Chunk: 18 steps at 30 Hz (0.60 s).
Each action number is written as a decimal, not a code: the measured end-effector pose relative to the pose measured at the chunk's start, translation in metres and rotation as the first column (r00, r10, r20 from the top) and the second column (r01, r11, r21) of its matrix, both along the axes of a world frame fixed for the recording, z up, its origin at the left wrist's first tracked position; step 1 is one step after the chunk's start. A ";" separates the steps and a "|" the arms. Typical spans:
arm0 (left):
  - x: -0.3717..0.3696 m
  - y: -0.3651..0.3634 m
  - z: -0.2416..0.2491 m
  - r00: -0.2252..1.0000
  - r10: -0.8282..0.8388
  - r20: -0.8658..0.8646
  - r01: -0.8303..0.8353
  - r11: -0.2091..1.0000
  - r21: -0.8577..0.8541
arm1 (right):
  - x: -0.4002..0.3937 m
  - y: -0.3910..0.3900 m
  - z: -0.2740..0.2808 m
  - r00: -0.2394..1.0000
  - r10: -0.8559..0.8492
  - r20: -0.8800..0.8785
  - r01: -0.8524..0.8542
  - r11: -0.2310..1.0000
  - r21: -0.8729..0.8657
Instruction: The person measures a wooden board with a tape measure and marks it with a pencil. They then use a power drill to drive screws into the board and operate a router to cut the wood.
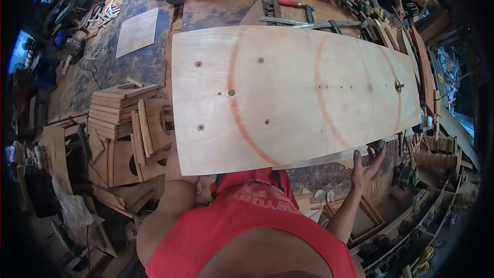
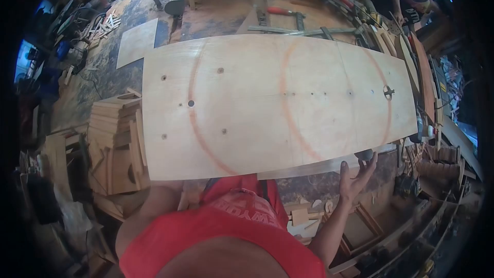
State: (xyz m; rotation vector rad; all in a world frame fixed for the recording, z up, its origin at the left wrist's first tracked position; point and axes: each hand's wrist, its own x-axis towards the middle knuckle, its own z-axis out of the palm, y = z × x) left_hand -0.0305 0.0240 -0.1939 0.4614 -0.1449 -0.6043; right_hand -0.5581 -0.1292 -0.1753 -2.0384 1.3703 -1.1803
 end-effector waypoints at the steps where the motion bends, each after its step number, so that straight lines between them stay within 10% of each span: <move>1: -0.003 0.000 0.002 1.000 0.013 0.016 -0.013 1.000 0.006 | 0.004 -0.008 0.002 1.000 0.015 -0.005 -0.015 1.000 -0.021; 6: -0.058 -0.012 -0.006 0.998 -0.026 0.063 0.017 0.989 0.150 | -0.003 -0.033 -0.006 0.990 -0.088 -0.109 0.064 0.976 -0.206; 18: -0.243 -0.186 -0.110 0.835 -0.376 0.402 0.065 0.793 0.606 | 0.001 -0.088 -0.001 0.958 0.272 0.094 -0.190 0.842 -0.505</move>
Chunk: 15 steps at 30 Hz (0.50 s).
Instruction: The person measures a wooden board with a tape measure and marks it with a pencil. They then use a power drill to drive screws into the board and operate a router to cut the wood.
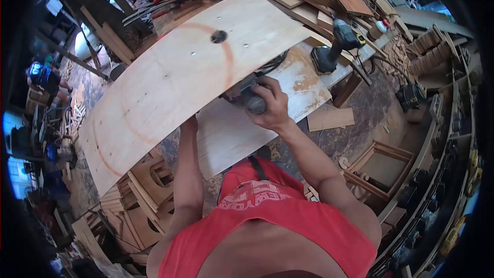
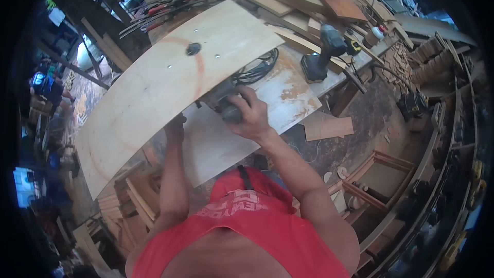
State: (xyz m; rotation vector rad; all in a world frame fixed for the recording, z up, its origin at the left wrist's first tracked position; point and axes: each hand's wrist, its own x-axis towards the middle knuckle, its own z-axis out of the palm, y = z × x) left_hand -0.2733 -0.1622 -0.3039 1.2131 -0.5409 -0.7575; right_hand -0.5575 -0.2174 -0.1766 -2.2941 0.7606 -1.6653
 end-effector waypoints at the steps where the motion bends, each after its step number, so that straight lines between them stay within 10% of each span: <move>1: 0.000 -0.009 -0.002 0.998 -0.019 0.057 0.017 0.999 0.049 | 0.001 -0.003 -0.003 1.000 0.031 0.003 -0.031 0.999 -0.008; 7: -0.038 -0.041 0.053 0.996 -0.077 0.045 0.061 0.958 0.278 | 0.011 -0.016 0.025 0.995 0.018 0.097 -0.029 0.994 0.104; 15: -0.042 0.010 0.024 0.832 0.013 -0.554 0.076 0.988 0.138 | 0.007 -0.022 0.089 0.991 0.063 0.115 -0.113 0.858 0.500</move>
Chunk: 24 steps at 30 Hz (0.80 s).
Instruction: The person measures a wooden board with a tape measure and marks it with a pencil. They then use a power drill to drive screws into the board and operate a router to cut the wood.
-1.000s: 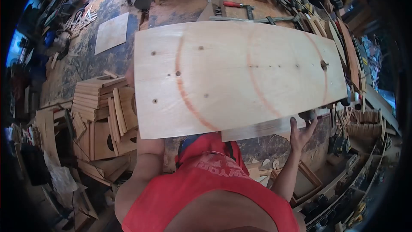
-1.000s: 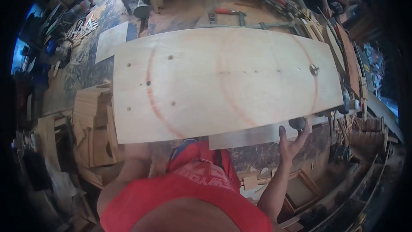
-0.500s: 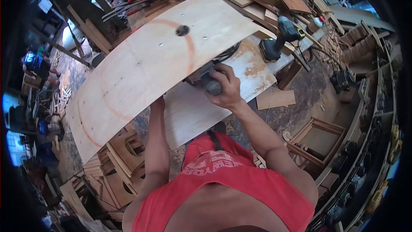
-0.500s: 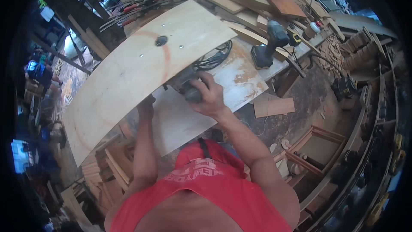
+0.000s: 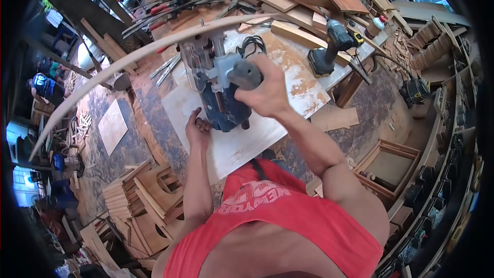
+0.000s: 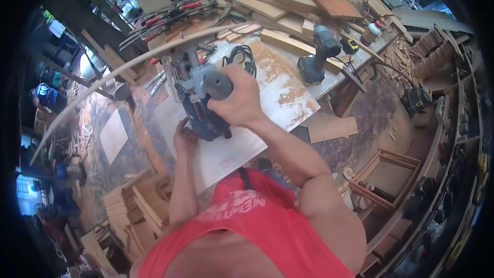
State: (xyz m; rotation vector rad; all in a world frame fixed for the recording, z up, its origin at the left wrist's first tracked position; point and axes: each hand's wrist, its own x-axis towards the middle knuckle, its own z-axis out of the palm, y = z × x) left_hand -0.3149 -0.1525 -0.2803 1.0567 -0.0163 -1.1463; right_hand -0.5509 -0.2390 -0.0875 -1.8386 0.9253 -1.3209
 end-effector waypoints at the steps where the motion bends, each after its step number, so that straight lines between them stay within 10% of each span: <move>1: -0.006 0.007 0.006 0.999 -0.020 0.037 0.021 0.999 -0.034 | -0.004 0.002 0.011 1.000 0.018 -0.009 -0.018 0.999 0.034; 4: -0.035 0.009 0.030 0.983 -0.090 0.162 0.117 0.979 -0.165 | -0.015 0.016 0.050 0.995 0.078 0.064 -0.088 0.984 0.157; 5: -0.036 0.002 0.001 0.808 -0.129 0.576 0.361 0.879 -0.310 | -0.019 0.023 0.061 0.988 0.092 0.125 -0.115 0.975 0.192; 14: -0.057 0.009 0.105 0.945 -0.165 0.282 0.278 0.858 -0.432 | -0.046 0.080 0.108 0.734 0.084 0.673 -0.428 0.827 0.364; 24: -0.062 0.015 0.215 0.977 -0.048 0.207 0.165 0.789 -0.592 | -0.080 0.099 0.099 0.746 -0.077 0.662 -0.300 0.848 0.437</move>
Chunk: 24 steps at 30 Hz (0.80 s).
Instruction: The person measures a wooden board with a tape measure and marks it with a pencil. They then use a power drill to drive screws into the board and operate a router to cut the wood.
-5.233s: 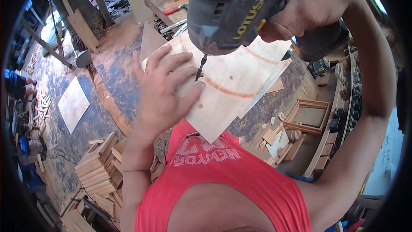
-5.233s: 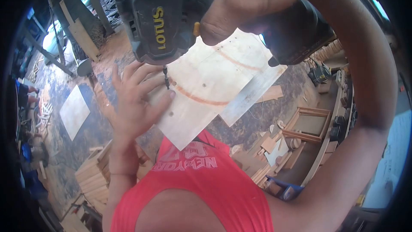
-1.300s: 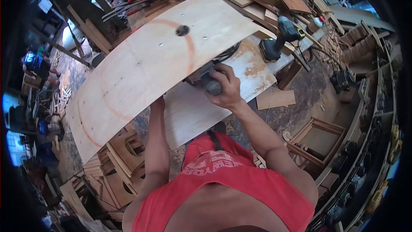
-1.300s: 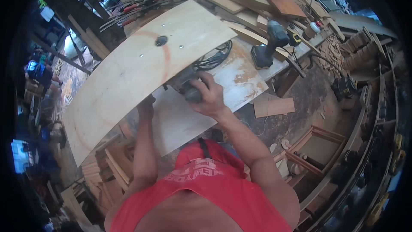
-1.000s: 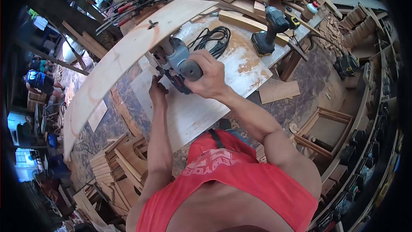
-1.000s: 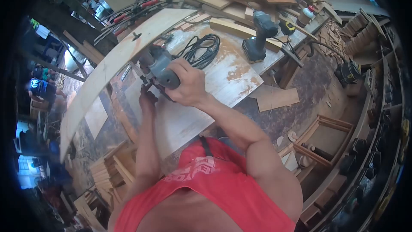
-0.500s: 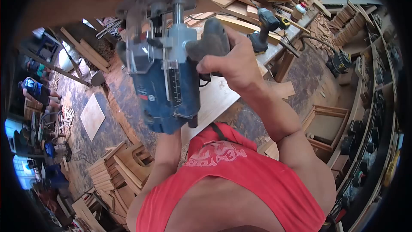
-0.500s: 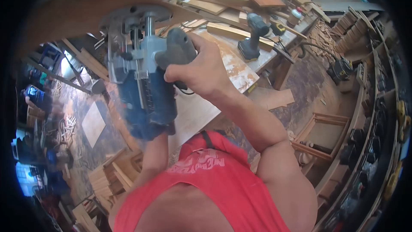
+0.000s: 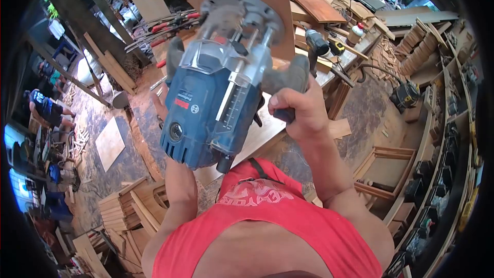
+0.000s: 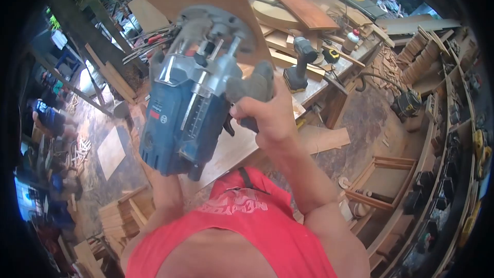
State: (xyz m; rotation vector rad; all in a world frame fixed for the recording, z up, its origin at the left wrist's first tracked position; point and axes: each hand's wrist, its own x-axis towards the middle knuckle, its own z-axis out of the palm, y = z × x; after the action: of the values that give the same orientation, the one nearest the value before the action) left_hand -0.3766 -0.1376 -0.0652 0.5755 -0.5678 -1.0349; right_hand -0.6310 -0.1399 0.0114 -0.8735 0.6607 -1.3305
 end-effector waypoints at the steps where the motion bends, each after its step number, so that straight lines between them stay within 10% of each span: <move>1: -0.003 0.000 -0.001 1.000 0.007 -0.010 -0.007 1.000 0.010 | -0.004 -0.002 -0.008 0.998 0.057 0.000 -0.057 0.998 0.025; 8: -0.011 0.006 -0.006 0.996 0.080 -0.039 -0.077 0.995 0.071 | -0.017 0.002 -0.060 0.983 0.081 0.164 -0.122 0.958 0.260; 24: 0.034 0.100 -0.031 0.982 0.150 -0.117 -0.096 0.921 0.378 | -0.029 0.048 0.013 0.983 0.007 -0.184 0.104 0.806 0.582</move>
State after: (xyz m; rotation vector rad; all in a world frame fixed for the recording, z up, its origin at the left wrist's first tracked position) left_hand -0.3421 -0.0375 -0.0962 0.8519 -0.2024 -1.0607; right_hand -0.6599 -0.0920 0.0244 -0.4613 1.1718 -0.9970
